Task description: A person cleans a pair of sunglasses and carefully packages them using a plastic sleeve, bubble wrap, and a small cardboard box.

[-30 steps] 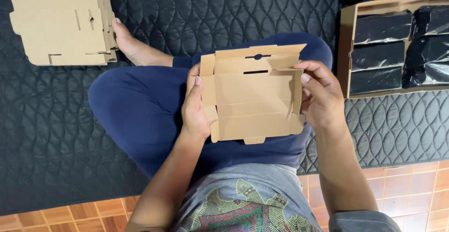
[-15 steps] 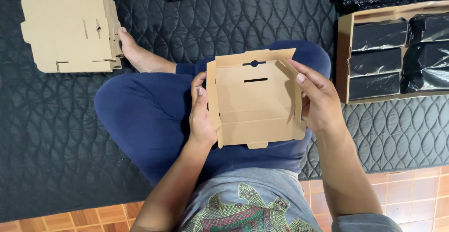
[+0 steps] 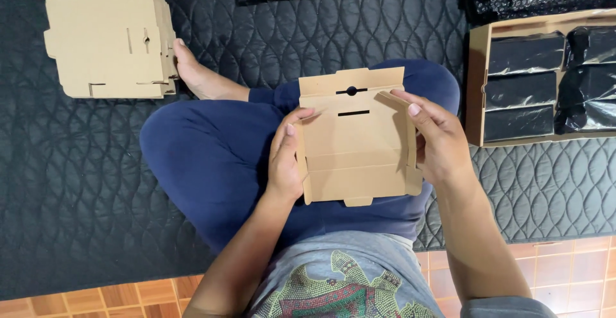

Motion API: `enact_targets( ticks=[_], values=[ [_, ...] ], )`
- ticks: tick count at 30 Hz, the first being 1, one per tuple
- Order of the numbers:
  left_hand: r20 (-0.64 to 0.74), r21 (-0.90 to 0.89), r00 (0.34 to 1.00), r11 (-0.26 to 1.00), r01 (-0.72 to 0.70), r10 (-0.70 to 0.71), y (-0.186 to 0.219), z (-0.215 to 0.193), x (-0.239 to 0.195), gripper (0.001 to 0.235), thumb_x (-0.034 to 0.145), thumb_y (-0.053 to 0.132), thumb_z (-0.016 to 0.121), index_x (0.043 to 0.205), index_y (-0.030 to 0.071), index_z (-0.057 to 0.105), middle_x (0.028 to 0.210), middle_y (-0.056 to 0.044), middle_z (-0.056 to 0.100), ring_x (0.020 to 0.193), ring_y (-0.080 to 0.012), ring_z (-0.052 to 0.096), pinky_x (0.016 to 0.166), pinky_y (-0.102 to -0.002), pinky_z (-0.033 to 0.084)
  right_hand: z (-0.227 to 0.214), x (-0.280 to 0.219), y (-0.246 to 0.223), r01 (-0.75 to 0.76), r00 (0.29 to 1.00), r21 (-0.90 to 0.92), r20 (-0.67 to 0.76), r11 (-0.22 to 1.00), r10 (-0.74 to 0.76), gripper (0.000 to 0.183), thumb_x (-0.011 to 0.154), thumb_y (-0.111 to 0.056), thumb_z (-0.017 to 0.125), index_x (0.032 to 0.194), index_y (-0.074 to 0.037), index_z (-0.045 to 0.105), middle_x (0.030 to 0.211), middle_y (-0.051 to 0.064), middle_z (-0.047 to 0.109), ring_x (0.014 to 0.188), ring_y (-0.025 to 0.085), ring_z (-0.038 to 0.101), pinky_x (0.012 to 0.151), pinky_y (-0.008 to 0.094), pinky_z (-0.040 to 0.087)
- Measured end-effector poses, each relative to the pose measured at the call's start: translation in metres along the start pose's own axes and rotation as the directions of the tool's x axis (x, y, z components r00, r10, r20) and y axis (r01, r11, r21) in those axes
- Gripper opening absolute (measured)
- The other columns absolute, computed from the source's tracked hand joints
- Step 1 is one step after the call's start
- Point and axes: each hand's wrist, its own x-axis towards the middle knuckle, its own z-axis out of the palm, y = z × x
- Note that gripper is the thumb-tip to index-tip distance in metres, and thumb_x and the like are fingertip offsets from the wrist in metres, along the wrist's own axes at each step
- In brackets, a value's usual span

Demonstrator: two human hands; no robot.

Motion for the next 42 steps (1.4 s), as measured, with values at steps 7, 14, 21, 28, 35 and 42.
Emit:
enact_targets(
  ticks=[7,14,21,28,35,42],
  values=[
    [-0.044,-0.008,0.983,0.984,0.178,-0.178,0.005,-0.005,0.009,0.034,0.105,0.039,0.048,0.111,0.01,0.065,0.099,-0.006,0.067,0.084,-0.0112,0.064,0.081,-0.026,0.055,-0.006,0.001,0.001,0.06,0.995,-0.148,0.084,0.987,-0.048,0.027,0.096,-0.018,0.064,0.113,0.002,0.073,0.124,0.012,0.064,0.077,0.018,0.067,0.053,0.031,0.062],
    [0.064,-0.304,0.982,0.934,0.187,-0.176,0.023,0.002,0.012,0.046,0.103,0.025,0.059,0.143,0.02,0.036,0.126,-0.011,0.063,0.105,-0.0186,0.068,0.094,-0.036,0.057,-0.02,0.005,0.011,0.063,0.994,-0.111,0.094,0.992,-0.053,0.038,0.095,-0.011,0.067,0.131,-0.01,0.056,0.109,0.005,0.061,0.08,0.008,0.062,0.054,0.018,0.057],
    [0.087,-0.326,0.978,0.922,0.208,-0.19,0.022,0.005,0.01,0.032,0.104,0.035,0.057,0.117,0.006,0.06,0.126,-0.015,0.063,0.105,-0.0253,0.072,0.089,-0.04,0.063,-0.004,-0.006,0.004,0.191,0.979,-0.206,0.111,0.96,-0.171,0.023,0.094,-0.014,0.07,0.114,-0.001,0.072,0.11,0.013,0.071,0.076,0.005,0.059,0.055,0.011,0.053],
    [0.043,-0.241,0.975,0.945,0.22,-0.216,0.047,0.02,0.002,0.051,0.104,0.06,0.035,0.1,0.013,0.054,0.116,-0.008,0.061,0.098,-0.0142,0.067,0.083,-0.029,0.06,0.001,-0.016,0.003,0.211,0.975,-0.249,0.116,0.945,-0.188,0.04,0.106,-0.031,0.056,0.119,0.002,0.072,0.117,0.022,0.071,0.096,0.023,0.07,0.072,0.033,0.061],
    [0.085,0.157,0.985,0.978,0.136,-0.15,0.043,-0.001,0.008,0.022,0.098,0.017,0.066,0.118,0.01,0.06,0.119,-0.01,0.069,0.104,-0.0145,0.065,0.09,-0.029,0.052,0.018,-0.012,-0.02,0.315,0.946,-0.583,0.252,0.749,-0.202,0.024,0.089,-0.001,0.077,0.113,-0.004,0.077,0.108,0.014,0.076,0.097,0.02,0.071,0.077,0.03,0.06],
    [0.129,0.384,0.992,0.921,-0.063,0.014,0.059,0.0,0.009,0.015,0.099,0.008,0.062,0.112,0.007,0.069,0.116,-0.011,0.072,0.115,-0.0204,0.065,0.105,-0.035,0.046,0.054,0.004,-0.034,0.648,0.753,-0.75,0.604,0.131,-0.261,0.014,0.095,-0.021,0.074,0.105,-0.013,0.078,0.087,0.008,0.067,0.071,0.026,0.068,0.06,0.04,0.059]
  ],
)
